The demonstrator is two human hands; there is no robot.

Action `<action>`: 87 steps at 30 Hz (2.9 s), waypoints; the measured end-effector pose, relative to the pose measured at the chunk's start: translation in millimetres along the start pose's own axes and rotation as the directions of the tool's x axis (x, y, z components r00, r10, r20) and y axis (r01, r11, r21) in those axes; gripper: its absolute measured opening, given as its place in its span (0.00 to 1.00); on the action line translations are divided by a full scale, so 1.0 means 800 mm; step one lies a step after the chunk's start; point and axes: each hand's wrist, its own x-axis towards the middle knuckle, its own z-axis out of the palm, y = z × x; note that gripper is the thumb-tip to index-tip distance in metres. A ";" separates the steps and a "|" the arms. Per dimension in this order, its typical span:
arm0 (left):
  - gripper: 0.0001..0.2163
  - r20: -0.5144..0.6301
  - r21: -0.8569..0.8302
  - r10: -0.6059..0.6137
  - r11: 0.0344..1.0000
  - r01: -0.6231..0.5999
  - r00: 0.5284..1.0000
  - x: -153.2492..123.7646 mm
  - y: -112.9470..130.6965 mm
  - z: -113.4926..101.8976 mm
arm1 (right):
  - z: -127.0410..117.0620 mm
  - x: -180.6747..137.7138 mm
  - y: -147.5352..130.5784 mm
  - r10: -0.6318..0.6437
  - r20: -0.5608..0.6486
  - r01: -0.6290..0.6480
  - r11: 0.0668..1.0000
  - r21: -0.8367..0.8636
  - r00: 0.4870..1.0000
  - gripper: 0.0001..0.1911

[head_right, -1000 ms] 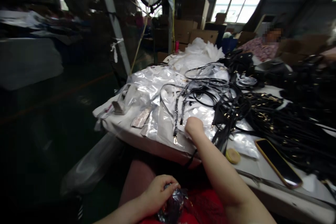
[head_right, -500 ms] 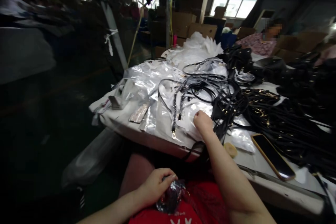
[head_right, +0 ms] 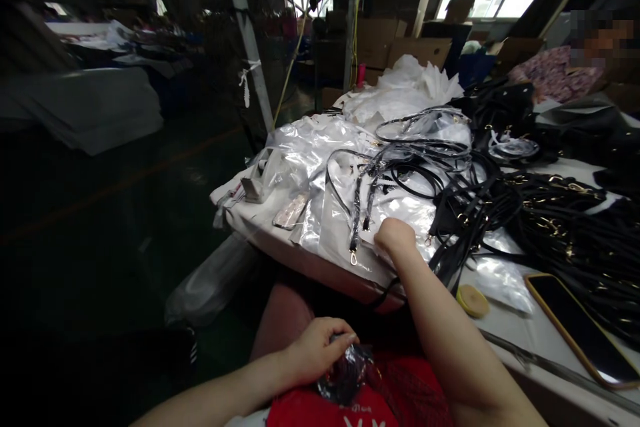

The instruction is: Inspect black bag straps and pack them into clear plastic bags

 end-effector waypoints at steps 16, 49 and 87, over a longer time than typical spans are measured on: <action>0.26 0.101 -0.055 0.013 0.998 -0.007 0.995 0.027 -0.023 -0.004 | -0.031 -0.125 0.070 -0.001 -0.308 0.102 0.945 0.310 0.951 0.17; 0.19 0.040 0.007 -0.076 0.997 0.076 0.996 0.007 -0.004 -0.002 | 0.067 -0.274 0.014 -0.598 0.210 0.585 0.801 0.128 0.773 0.12; 0.20 -0.033 0.068 0.357 0.933 -0.354 0.934 -0.009 0.006 -0.009 | 0.145 -0.206 0.025 -0.268 0.154 -0.064 0.316 0.947 0.951 0.27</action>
